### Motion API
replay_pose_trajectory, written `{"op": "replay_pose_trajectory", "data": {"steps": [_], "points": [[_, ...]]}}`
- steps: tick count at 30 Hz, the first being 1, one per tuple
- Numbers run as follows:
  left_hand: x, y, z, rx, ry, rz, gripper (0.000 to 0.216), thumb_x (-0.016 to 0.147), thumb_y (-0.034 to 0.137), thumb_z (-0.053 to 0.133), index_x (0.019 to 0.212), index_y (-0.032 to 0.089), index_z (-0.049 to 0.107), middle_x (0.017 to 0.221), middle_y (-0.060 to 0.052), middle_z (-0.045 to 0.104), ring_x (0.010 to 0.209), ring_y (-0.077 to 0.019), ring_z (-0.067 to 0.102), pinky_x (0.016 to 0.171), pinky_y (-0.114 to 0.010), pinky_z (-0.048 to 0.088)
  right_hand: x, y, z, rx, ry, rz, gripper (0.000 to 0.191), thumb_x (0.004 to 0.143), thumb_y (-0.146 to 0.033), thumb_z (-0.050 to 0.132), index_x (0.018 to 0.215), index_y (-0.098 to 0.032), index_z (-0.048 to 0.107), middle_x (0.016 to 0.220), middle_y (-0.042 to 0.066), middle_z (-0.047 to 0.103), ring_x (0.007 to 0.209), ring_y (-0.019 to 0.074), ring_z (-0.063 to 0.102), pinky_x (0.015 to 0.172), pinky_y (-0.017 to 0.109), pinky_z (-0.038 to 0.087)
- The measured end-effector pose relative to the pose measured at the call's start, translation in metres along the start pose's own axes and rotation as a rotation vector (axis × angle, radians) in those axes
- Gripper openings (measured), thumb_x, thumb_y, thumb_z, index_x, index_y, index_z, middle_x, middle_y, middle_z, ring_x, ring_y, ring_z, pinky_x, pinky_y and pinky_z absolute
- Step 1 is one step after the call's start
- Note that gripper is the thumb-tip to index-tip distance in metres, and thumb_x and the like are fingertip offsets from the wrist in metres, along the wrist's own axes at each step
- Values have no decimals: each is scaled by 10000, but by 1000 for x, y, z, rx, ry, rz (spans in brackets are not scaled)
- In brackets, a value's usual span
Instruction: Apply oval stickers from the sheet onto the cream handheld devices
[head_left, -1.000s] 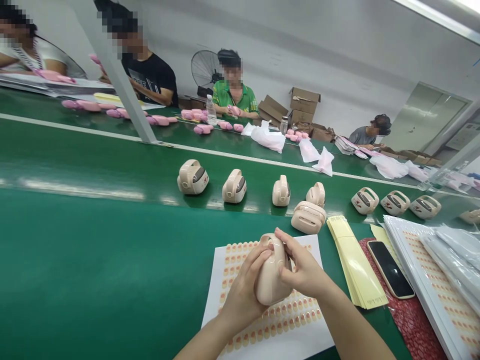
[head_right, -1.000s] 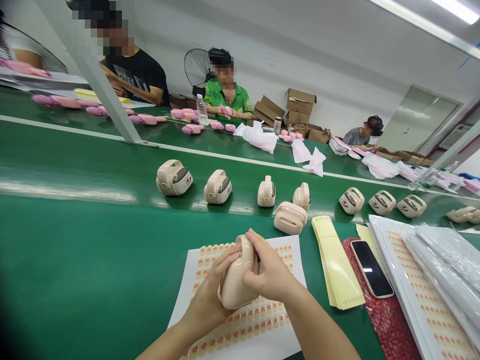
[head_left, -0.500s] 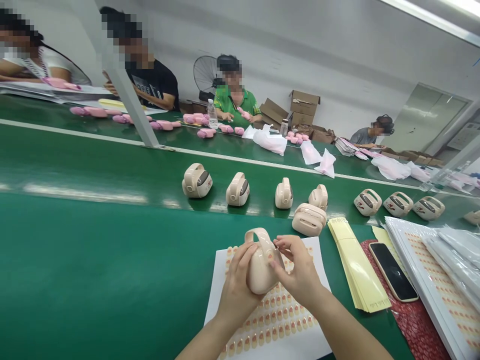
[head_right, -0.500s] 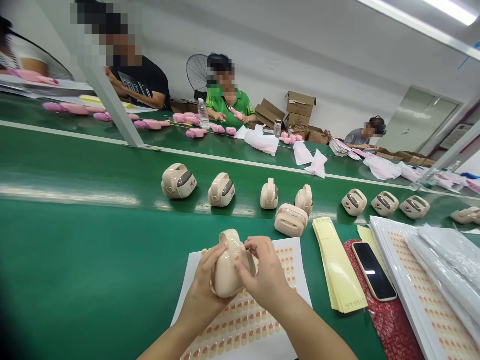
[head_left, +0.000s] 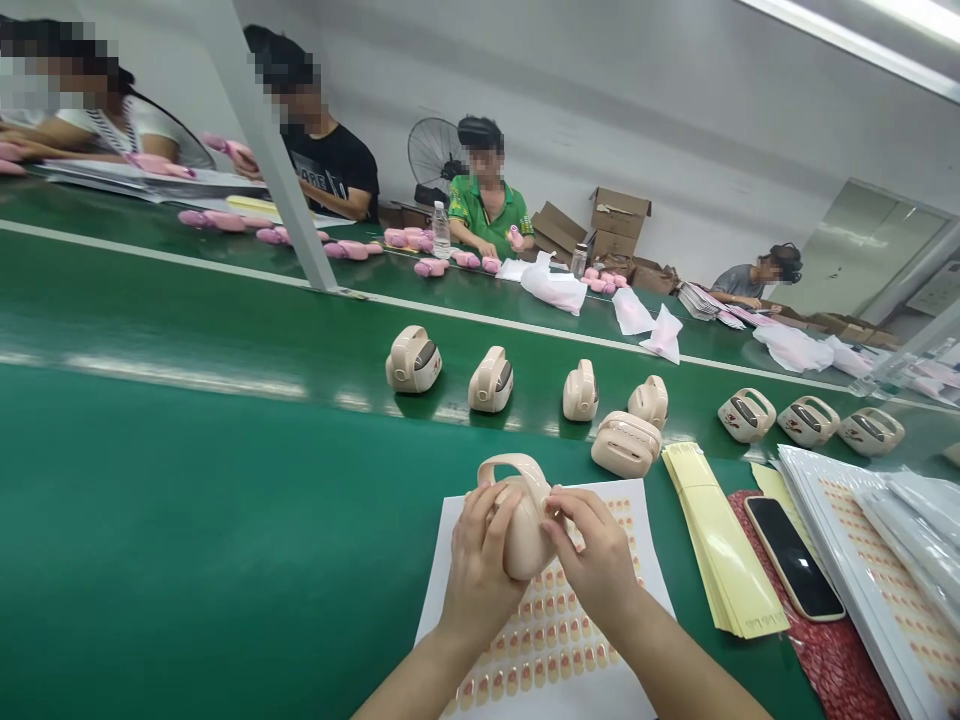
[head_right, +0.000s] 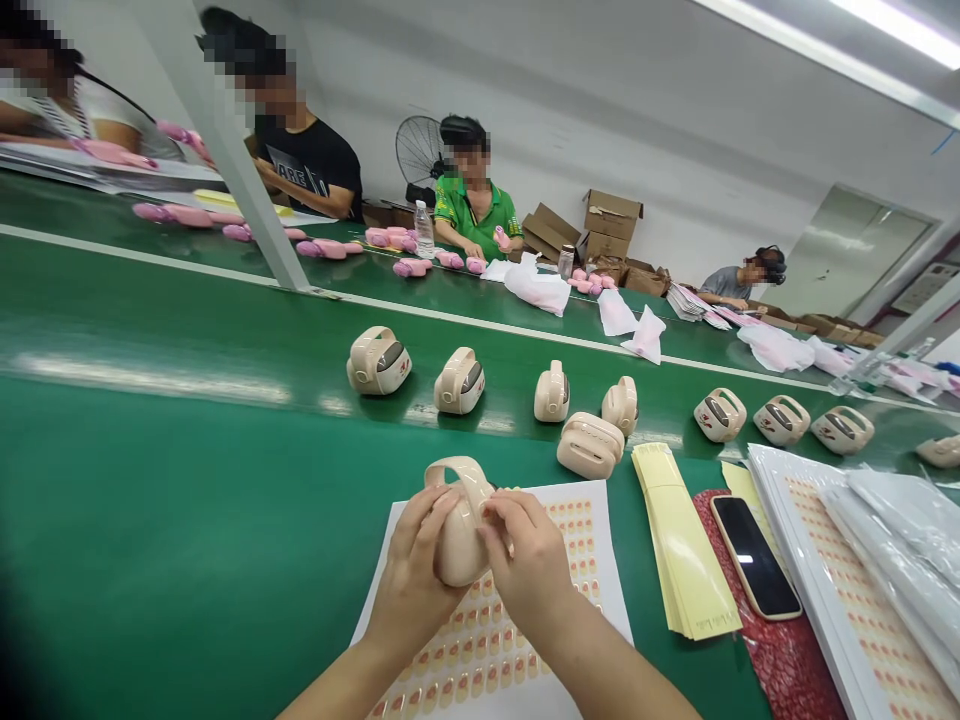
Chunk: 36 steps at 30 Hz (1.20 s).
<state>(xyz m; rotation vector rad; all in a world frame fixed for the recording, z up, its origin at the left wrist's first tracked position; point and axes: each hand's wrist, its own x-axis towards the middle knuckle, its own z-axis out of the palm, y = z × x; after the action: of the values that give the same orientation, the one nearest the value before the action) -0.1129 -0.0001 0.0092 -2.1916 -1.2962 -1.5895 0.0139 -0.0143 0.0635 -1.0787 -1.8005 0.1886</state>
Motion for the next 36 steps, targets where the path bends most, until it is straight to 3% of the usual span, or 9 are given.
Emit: {"op": "replay_pose_trajectory", "data": {"steps": [5, 11, 16, 27, 36], "points": [[-2, -1, 2, 5, -20, 10, 646, 778, 124, 511, 1346, 225, 222, 1182, -156, 426, 1129, -358, 416, 872, -584, 408, 6, 3, -8, -6, -110, 89, 94, 795, -138, 489, 839, -197, 547, 805, 56, 578, 795, 181, 568, 709, 331, 497], [-6, 5, -2, -111, -158, -15, 715, 724, 29, 464, 1344, 253, 187, 1233, -141, 371, 1170, -326, 392, 946, -575, 348, 18, 2, -26, 200, -363, 386, 115, 715, -121, 577, 733, -196, 491, 759, 8, 526, 701, 140, 512, 658, 292, 459], [-7, 10, -7, -217, -273, -63, 733, 691, 13, 458, 1329, 267, 199, 1261, -140, 351, 1203, -331, 367, 932, -549, 380, 23, -5, -35, 214, -380, 510, 150, 701, -81, 567, 669, -195, 474, 699, -15, 514, 681, 133, 481, 637, 270, 404], [-12, 11, -9, -359, -402, -196, 783, 633, 52, 564, 1298, 299, 232, 1311, -121, 351, 1240, -338, 354, 939, -522, 387, 22, -7, -43, 116, -461, 444, 190, 764, -83, 483, 639, -196, 395, 667, -19, 503, 646, 129, 451, 616, 271, 359], [-5, 21, -14, -554, -456, -346, 836, 521, 38, 606, 1250, 321, 308, 1260, -90, 428, 1124, -320, 465, 857, -475, 441, 21, -15, -50, 153, -489, 417, 133, 771, -78, 424, 737, -205, 407, 728, -7, 504, 684, 131, 457, 644, 271, 387]]}}
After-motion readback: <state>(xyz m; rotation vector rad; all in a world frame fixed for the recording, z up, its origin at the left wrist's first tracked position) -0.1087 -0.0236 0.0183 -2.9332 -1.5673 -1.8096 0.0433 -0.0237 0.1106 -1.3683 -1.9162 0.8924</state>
